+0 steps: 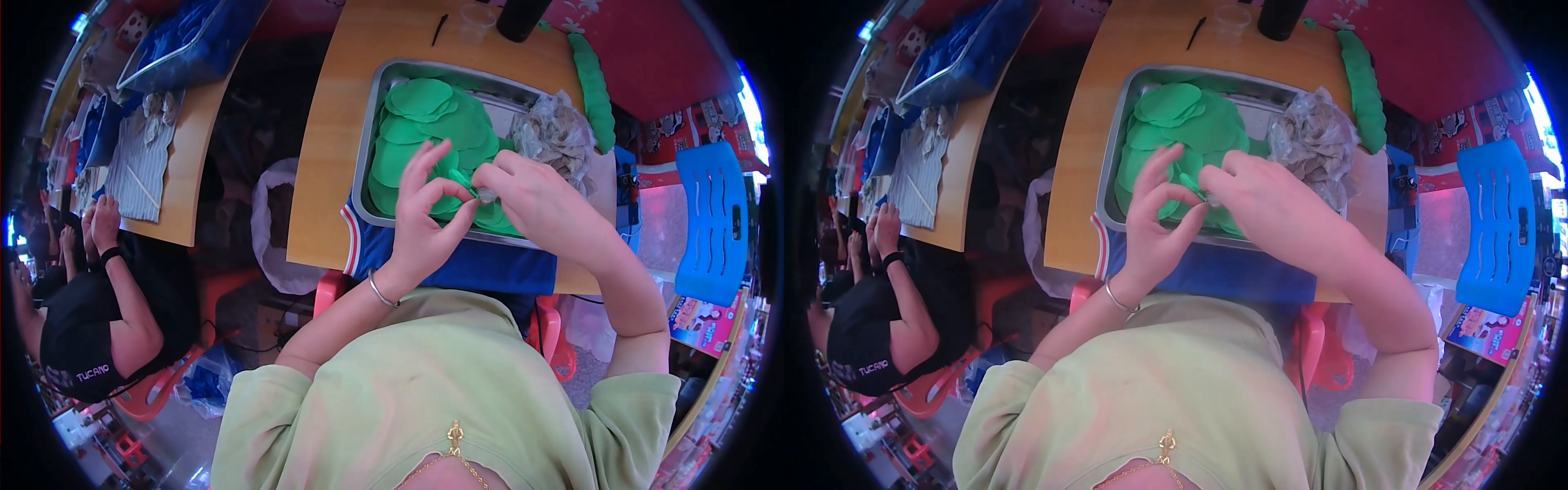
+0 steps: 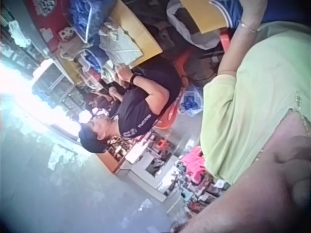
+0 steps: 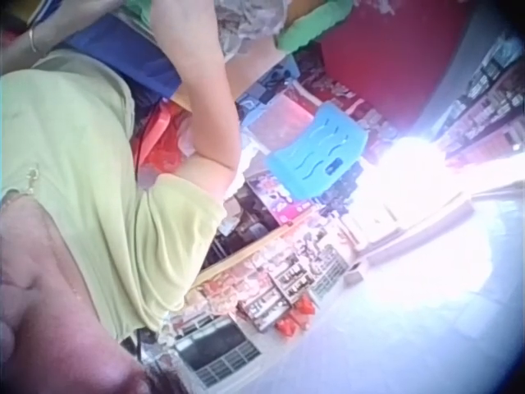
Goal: Stuffing small green leather or felt circles with cotton using a wooden stick.
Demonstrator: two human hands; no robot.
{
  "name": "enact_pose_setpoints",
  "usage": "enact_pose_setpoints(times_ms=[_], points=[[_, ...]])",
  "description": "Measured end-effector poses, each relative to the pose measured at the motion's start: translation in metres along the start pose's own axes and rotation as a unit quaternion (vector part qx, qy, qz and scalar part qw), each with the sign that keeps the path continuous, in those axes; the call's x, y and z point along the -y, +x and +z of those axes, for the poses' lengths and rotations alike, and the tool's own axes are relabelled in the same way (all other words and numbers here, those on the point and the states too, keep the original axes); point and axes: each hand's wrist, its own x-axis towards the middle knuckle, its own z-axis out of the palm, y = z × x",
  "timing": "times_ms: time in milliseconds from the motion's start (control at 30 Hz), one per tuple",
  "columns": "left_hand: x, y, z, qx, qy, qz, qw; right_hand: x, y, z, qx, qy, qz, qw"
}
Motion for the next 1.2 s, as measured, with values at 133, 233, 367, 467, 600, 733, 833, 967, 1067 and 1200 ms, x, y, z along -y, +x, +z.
enact_pose_setpoints(times_ms=[133, 233, 367, 467, 600, 733, 833, 967, 1067, 1200], points=[[0.005, -0.002, -0.002, 0.086, -0.362, -0.21, 0.904, 0.001, 0.002, -0.003, -0.025, 0.042, 0.033, 0.998], [0.005, -0.002, -0.009, 0.106, -0.395, -0.231, 0.883, 0.003, 0.005, -0.02, 0.036, 0.127, 0.06, 0.989], [-0.006, 0.002, -0.011, 0.099, -0.46, -0.288, 0.834, 0.0, 0.003, -0.028, 0.071, 0.176, 0.041, 0.981], [0.003, -0.001, -0.01, 0.115, -0.503, -0.336, 0.788, 0.001, 0.002, -0.02, 0.024, 0.137, 0.006, 0.99], [0.001, -0.002, -0.006, 0.128, -0.551, -0.373, 0.735, 0.011, -0.001, -0.016, -0.005, 0.042, -0.015, 0.999], [-0.009, 0.001, -0.002, 0.091, -0.6, -0.377, 0.7, 0.009, -0.004, -0.01, -0.054, 0.112, 0.006, 0.992], [-0.012, 0.002, 0.001, 0.077, -0.601, -0.37, 0.704, 0.008, -0.006, -0.014, -0.066, 0.147, 0.043, 0.986], [-0.018, 0.002, 0.004, 0.049, -0.614, -0.355, 0.703, 0.007, -0.007, -0.02, -0.008, 0.183, 0.01, 0.983], [-0.02, 0.002, 0.005, 0.044, -0.629, -0.348, 0.694, 0.008, -0.008, -0.024, -0.026, 0.165, 0.003, 0.986], [-0.033, 0.005, 0.009, 0.026, -0.626, -0.36, 0.692, 0.015, -0.006, -0.023, -0.108, 0.083, 0.037, 0.99]])
